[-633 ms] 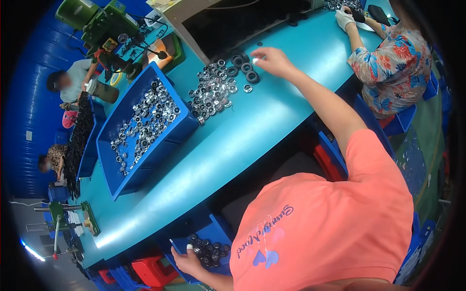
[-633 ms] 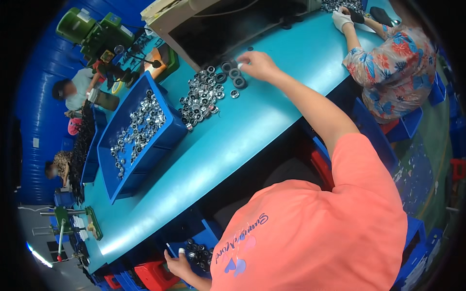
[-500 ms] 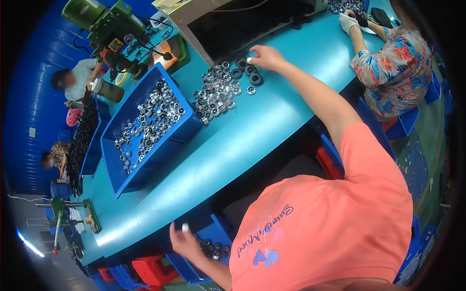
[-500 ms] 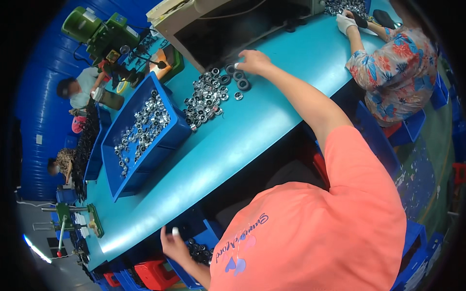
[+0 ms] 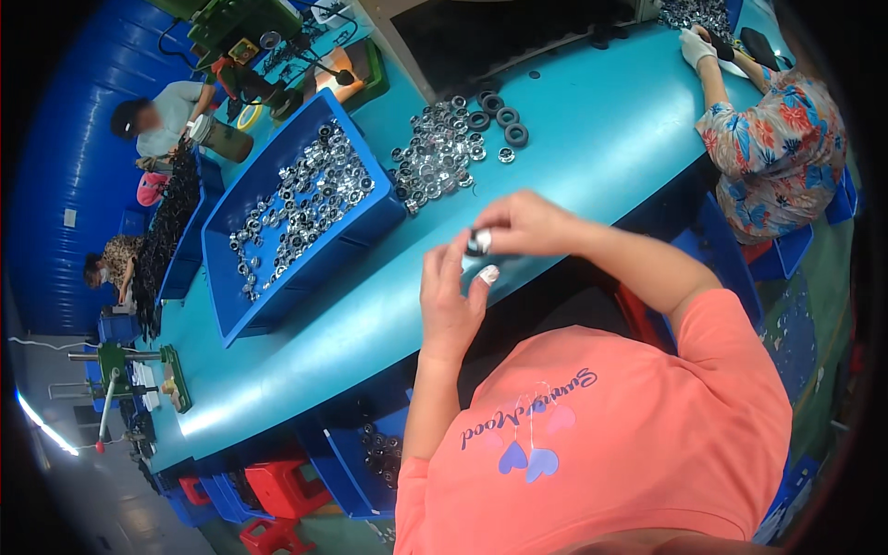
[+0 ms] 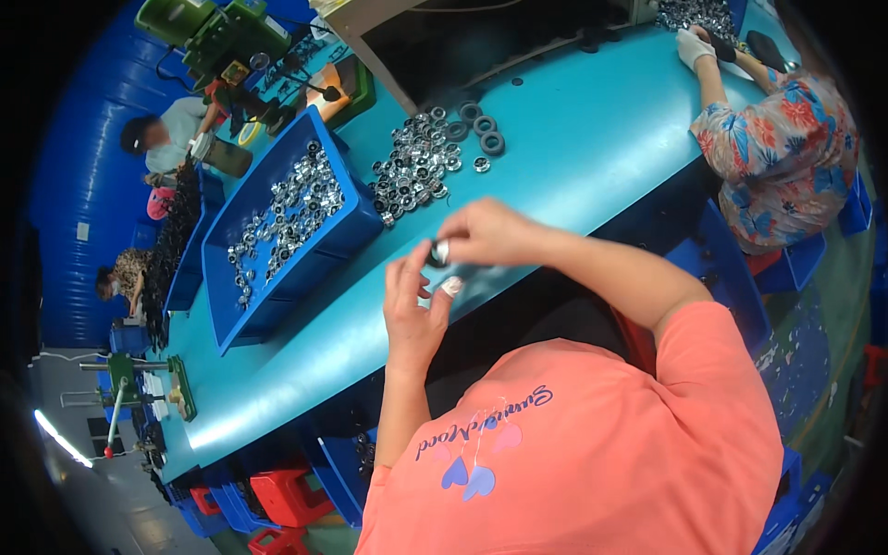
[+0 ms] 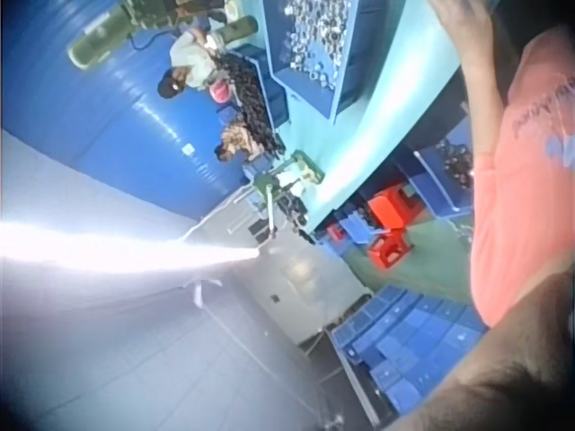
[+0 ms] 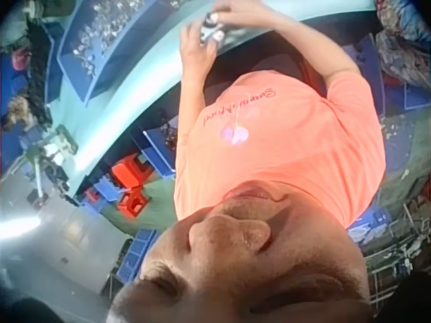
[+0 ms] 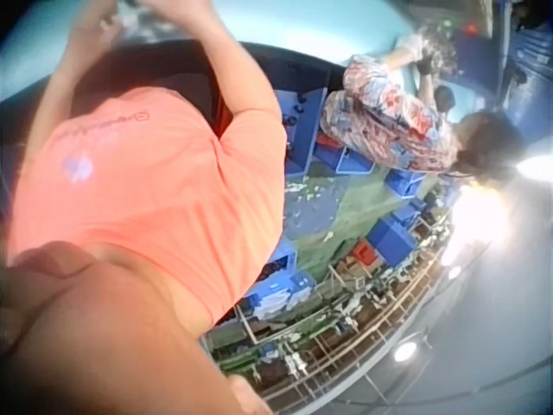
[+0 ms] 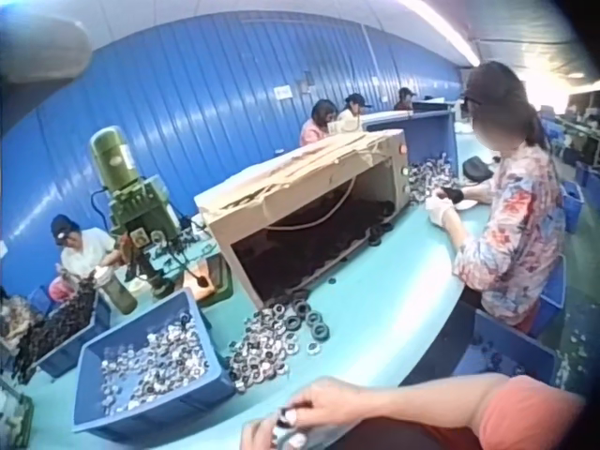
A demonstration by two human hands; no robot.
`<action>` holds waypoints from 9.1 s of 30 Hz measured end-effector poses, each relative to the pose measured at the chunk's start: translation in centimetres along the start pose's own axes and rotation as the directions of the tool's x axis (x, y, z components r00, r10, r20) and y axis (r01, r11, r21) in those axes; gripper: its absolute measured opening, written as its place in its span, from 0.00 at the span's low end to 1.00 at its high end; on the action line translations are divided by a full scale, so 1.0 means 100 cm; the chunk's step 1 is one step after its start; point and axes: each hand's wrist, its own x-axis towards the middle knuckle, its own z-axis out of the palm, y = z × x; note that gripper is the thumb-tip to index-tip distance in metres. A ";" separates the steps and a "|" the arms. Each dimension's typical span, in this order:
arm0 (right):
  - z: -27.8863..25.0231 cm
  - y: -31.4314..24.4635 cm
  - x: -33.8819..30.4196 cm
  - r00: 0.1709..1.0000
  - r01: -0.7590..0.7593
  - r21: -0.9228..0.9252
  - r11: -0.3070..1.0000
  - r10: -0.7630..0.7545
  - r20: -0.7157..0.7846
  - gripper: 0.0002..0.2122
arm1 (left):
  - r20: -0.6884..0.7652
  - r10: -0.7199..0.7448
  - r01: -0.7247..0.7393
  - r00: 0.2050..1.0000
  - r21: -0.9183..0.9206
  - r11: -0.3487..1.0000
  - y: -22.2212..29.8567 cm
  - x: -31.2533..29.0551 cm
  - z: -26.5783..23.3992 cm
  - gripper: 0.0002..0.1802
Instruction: Assembling small bearings and plastic components on a toy factory production line.
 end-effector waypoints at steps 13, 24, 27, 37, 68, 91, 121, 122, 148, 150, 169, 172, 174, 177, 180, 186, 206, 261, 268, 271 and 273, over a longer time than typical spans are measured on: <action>0.042 0.021 0.017 0.989 -0.067 0.200 0.978 0.039 0.140 0.14 | 0.052 -0.057 0.058 0.997 -0.018 0.998 -0.023 -0.021 -0.013 0.28; -0.044 0.052 0.044 0.916 -0.050 -0.853 0.519 -0.316 -0.246 0.13 | 0.209 -0.298 0.225 0.932 -0.974 0.022 -0.030 -0.027 -0.029 0.34; -0.045 0.067 0.047 0.923 -0.014 -0.836 0.549 -0.315 -0.222 0.11 | 0.240 -0.293 0.231 0.925 -0.971 -0.067 -0.031 -0.030 -0.027 0.37; -0.034 0.022 0.025 0.978 -0.031 0.025 0.999 0.036 -0.204 0.09 | 0.283 -0.251 0.218 0.926 -0.942 -0.257 -0.041 -0.040 -0.019 0.33; 0.063 0.000 -0.020 0.985 -0.170 0.759 0.629 0.115 0.125 0.17 | -0.250 -0.247 0.202 0.936 -0.190 0.961 -0.006 -0.038 -0.022 0.33; 0.079 0.005 -0.006 0.966 -0.252 0.899 0.358 0.041 0.255 0.12 | -0.127 -0.156 0.127 0.980 -0.207 0.970 -0.002 -0.038 -0.024 0.32; 0.090 0.030 -0.008 0.957 -0.274 0.850 0.450 0.040 0.287 0.07 | -0.079 -0.306 0.234 0.949 -0.477 0.847 -0.018 -0.057 -0.017 0.10; 0.090 0.030 -0.008 0.958 -0.266 0.838 0.475 0.037 0.283 0.07 | -0.041 -0.347 0.268 0.937 -0.553 0.789 -0.020 -0.059 -0.015 0.09; 0.073 0.016 -0.005 0.961 -0.240 0.490 0.838 0.133 0.243 0.10 | 0.188 -0.531 0.451 0.826 -0.786 0.424 -0.023 -0.060 -0.008 0.11; 0.072 0.021 -0.004 0.975 -0.182 0.480 0.858 0.096 0.198 0.10 | 0.125 -0.492 0.451 0.861 -0.634 0.629 -0.025 -0.059 -0.011 0.12; 0.071 0.010 0.002 0.971 -0.206 0.486 0.849 0.117 0.207 0.08 | 0.222 -0.528 0.439 0.820 -0.836 0.329 -0.038 -0.059 -0.009 0.11; 0.071 0.012 0.003 0.983 -0.119 0.449 0.885 0.041 0.181 0.08 | 0.191 -0.534 0.415 0.824 -0.844 0.339 -0.040 -0.058 -0.004 0.12; 0.072 0.013 0.001 0.992 -0.017 0.371 0.929 -0.030 0.119 0.08 | 0.226 -0.541 0.437 0.810 -0.848 0.300 -0.035 -0.056 -0.004 0.12; 0.073 0.008 0.000 0.993 0.113 0.170 0.979 -0.116 0.007 0.08 | 0.196 -0.528 0.404 0.826 -0.860 0.312 -0.040 -0.055 -0.001 0.13; 0.073 -0.014 -0.004 0.981 0.175 0.079 0.981 -0.168 -0.093 0.07 | 0.181 -0.528 0.353 0.830 -0.903 0.245 -0.039 -0.054 0.000 0.14; 0.078 -0.008 -0.010 0.986 0.081 0.252 0.964 -0.040 -0.162 0.08 | 0.191 -0.513 0.258 0.837 -0.964 0.063 -0.038 -0.052 0.001 0.15; 0.070 -0.012 -0.017 0.996 0.072 0.639 0.766 -0.025 -0.082 0.23 | 0.139 -0.487 0.233 0.862 -0.963 0.138 -0.032 -0.043 -0.002 0.14; 0.085 -0.013 -0.025 0.977 0.201 0.316 0.927 -0.165 -0.137 0.14 | 0.030 -0.440 0.219 0.897 -0.896 0.385 -0.023 -0.040 0.002 0.17; 0.094 -0.008 -0.024 0.940 0.276 0.349 0.896 -0.177 -0.290 0.15 | -0.056 -0.422 0.236 0.905 -0.761 0.605 -0.022 -0.031 0.007 0.17; 0.089 -0.004 -0.023 0.976 0.149 0.534 0.833 -0.037 -0.215 0.16 | 0.038 -0.423 0.310 0.905 -0.740 0.597 -0.022 -0.019 0.010 0.19; 0.086 -0.001 -0.023 0.972 0.162 0.461 0.873 -0.062 -0.225 0.16 | 0.004 -0.431 0.319 0.902 -0.679 0.662 -0.022 -0.023 0.008 0.17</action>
